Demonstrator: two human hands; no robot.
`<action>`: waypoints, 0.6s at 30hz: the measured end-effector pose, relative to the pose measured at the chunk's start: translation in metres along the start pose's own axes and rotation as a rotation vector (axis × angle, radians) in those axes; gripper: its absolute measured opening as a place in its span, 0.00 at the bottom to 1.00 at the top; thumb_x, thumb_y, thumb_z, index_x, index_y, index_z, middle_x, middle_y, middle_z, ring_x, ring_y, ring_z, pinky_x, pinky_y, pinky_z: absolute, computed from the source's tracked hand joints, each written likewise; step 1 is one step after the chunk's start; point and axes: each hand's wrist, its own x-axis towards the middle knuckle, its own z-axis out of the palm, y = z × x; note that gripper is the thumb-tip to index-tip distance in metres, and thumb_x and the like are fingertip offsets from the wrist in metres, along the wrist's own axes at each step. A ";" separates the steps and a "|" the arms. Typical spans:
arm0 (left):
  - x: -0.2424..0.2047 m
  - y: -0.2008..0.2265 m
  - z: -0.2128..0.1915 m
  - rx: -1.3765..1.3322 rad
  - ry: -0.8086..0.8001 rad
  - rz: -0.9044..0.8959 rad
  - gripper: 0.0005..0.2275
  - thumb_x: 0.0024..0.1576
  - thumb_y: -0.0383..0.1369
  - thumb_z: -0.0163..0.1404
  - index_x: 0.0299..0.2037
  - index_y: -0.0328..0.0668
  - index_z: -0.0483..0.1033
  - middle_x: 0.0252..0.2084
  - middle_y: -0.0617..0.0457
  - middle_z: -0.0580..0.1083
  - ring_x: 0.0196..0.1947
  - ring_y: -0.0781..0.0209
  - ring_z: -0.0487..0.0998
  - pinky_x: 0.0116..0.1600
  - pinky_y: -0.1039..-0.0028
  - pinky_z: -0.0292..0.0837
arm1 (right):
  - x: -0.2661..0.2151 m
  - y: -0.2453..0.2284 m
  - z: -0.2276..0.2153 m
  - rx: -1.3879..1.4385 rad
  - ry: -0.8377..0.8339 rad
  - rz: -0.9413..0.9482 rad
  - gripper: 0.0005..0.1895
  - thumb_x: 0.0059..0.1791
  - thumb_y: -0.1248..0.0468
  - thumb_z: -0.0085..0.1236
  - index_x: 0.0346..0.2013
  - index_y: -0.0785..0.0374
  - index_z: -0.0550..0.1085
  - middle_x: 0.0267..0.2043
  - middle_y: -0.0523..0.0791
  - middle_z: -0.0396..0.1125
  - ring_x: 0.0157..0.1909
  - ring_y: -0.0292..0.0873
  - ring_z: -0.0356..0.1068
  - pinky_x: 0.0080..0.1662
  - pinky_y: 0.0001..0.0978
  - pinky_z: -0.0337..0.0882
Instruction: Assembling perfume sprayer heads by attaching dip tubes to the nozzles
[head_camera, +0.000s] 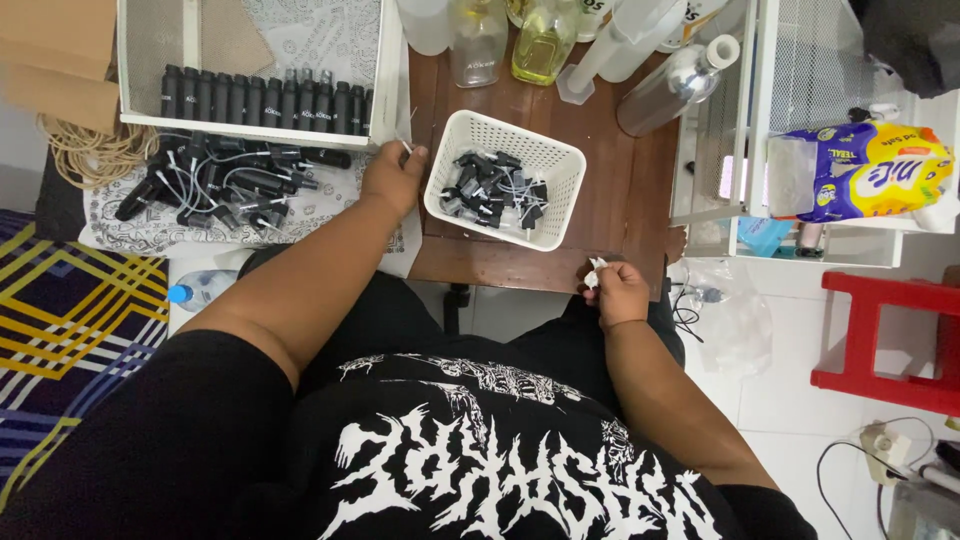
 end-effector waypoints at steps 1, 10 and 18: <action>0.000 0.001 0.000 -0.001 0.001 0.001 0.20 0.65 0.55 0.41 0.58 0.57 0.72 0.57 0.46 0.75 0.62 0.45 0.72 0.67 0.58 0.67 | 0.000 -0.001 0.001 0.000 0.000 -0.002 0.04 0.46 0.66 0.58 0.33 0.63 0.75 0.24 0.54 0.69 0.20 0.46 0.73 0.22 0.36 0.77; -0.042 0.011 -0.027 -0.430 0.041 0.041 0.13 0.65 0.42 0.48 0.52 0.44 0.68 0.25 0.57 0.75 0.28 0.65 0.79 0.40 0.76 0.75 | -0.009 -0.011 0.001 0.033 -0.042 -0.013 0.04 0.47 0.67 0.57 0.33 0.65 0.74 0.24 0.52 0.67 0.20 0.46 0.72 0.22 0.36 0.77; -0.091 0.023 -0.064 -1.323 -0.447 0.291 0.12 0.66 0.41 0.40 0.55 0.52 0.71 0.35 0.50 0.75 0.28 0.63 0.75 0.36 0.74 0.77 | -0.002 -0.006 -0.003 0.025 -0.051 0.022 0.05 0.47 0.65 0.58 0.36 0.62 0.74 0.26 0.52 0.68 0.22 0.47 0.74 0.24 0.38 0.79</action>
